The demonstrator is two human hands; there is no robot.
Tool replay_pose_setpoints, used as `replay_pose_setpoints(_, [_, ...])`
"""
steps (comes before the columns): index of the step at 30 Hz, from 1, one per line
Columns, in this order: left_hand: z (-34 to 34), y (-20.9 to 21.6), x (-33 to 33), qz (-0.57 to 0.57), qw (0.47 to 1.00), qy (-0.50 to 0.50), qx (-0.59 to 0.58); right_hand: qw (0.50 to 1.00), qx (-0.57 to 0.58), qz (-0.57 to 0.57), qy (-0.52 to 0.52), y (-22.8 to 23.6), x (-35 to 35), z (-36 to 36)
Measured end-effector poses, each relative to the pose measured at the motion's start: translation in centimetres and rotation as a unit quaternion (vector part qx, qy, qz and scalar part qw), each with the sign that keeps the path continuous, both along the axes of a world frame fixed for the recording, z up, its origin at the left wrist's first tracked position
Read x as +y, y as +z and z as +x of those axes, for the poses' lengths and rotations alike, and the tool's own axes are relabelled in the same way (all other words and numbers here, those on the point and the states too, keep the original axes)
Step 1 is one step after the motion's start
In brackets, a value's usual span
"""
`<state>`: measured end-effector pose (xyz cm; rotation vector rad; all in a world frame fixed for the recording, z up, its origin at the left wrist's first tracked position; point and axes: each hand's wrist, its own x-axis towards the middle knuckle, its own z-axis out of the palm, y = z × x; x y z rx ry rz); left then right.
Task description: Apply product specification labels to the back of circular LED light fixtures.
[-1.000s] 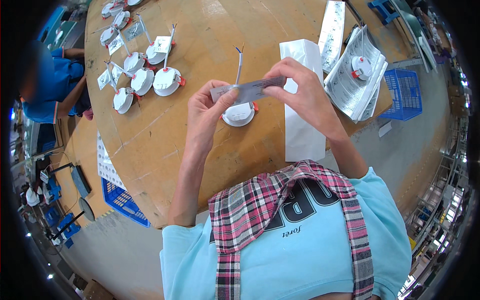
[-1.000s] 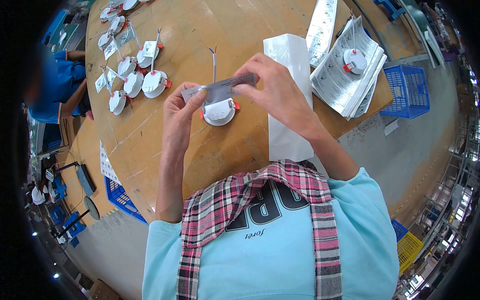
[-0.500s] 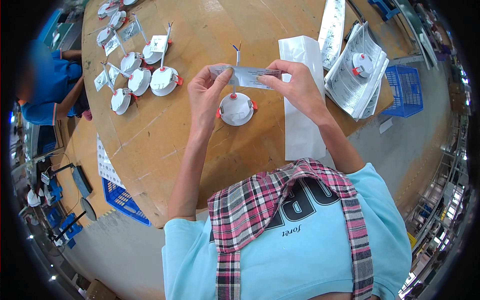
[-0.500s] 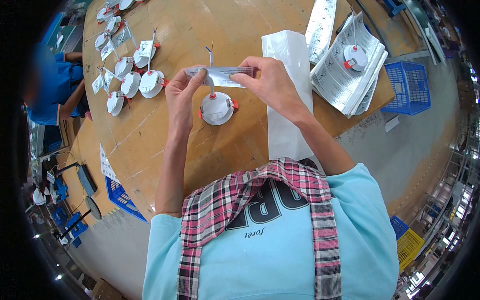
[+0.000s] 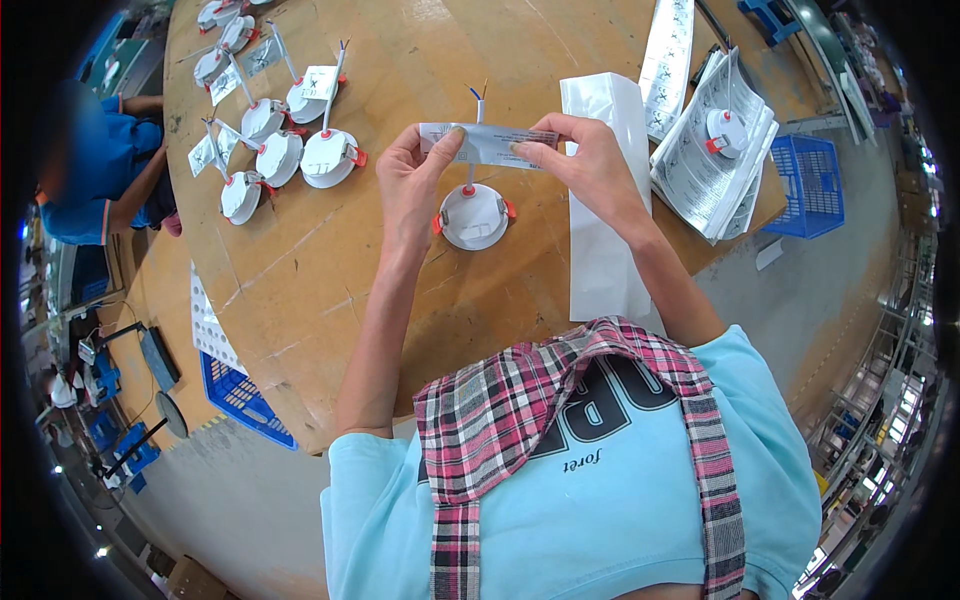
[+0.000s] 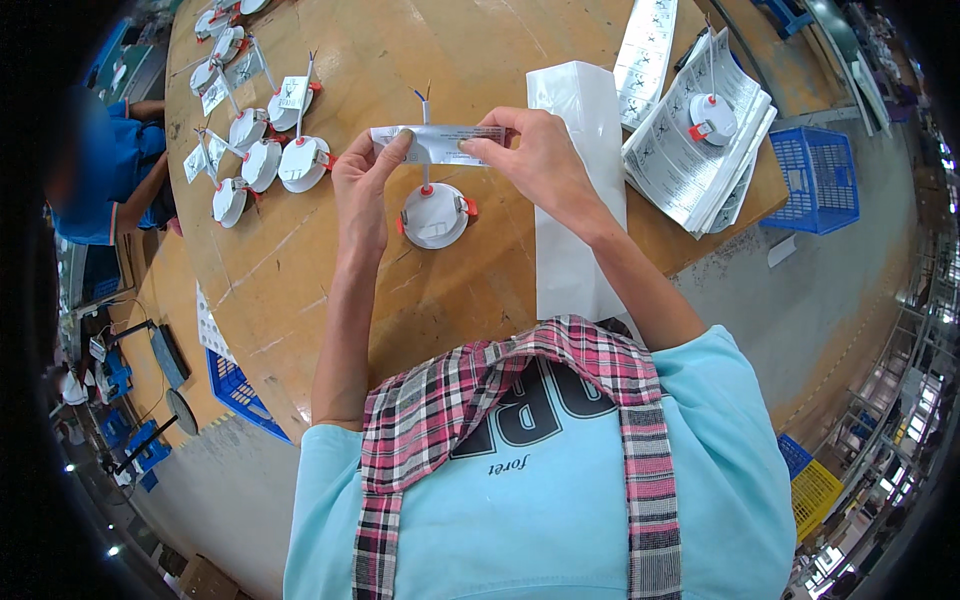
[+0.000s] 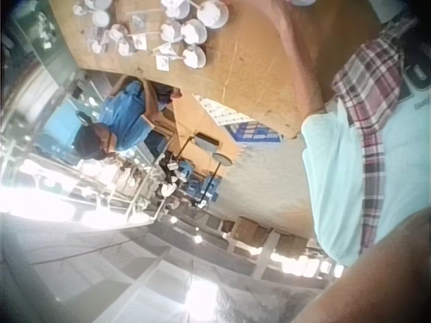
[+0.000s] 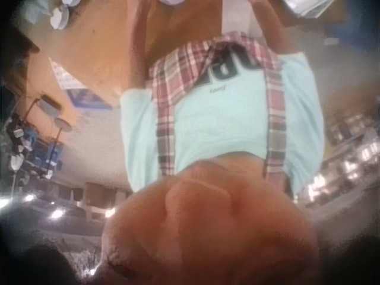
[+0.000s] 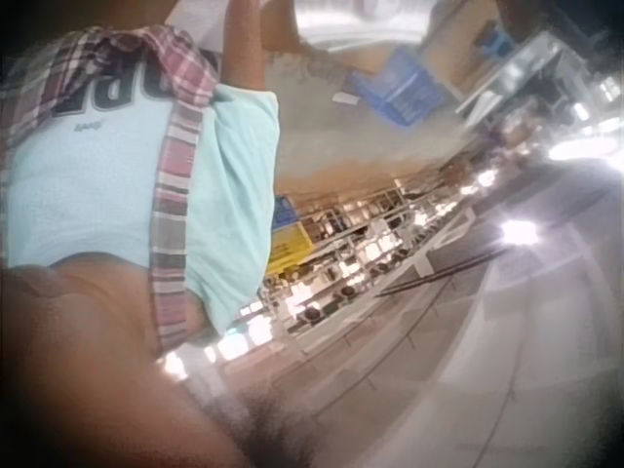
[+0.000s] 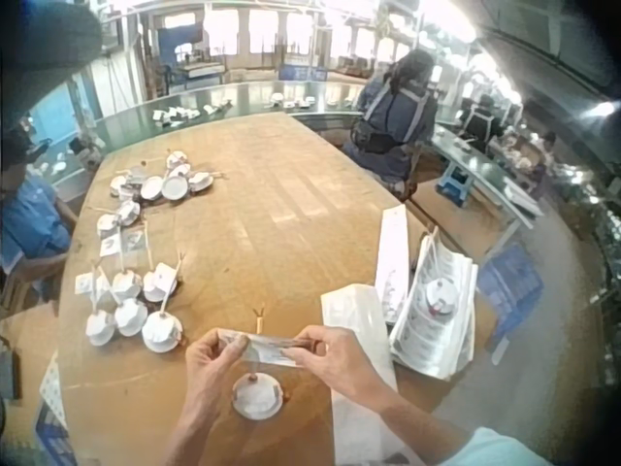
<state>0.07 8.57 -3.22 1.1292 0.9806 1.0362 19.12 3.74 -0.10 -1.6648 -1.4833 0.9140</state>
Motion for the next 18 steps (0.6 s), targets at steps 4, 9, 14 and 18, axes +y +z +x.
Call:
replay_pose_setpoints(4, [0.0,-0.2,0.1,0.001,1.0,-0.005,-0.006,1.0,0.005,0.013,0.0,-0.5,0.1,0.1])
replay_pose_setpoints(9, [0.0,-0.2,0.1,-0.01,1.0,-0.006,-0.004,1.0,0.006,0.004,-0.006,-0.9,0.2,0.1])
replay_pose_setpoints(14, [0.0,-0.7,0.2,-0.019,1.0,-0.011,-0.01,1.0,0.009,0.001,-0.004,-1.3,0.2,0.2])
replay_pose_setpoints(18, [-0.3,-1.1,0.3,-0.029,0.999,-0.022,-0.018,1.0,0.016,-0.006,0.008,-1.4,0.2,0.2])
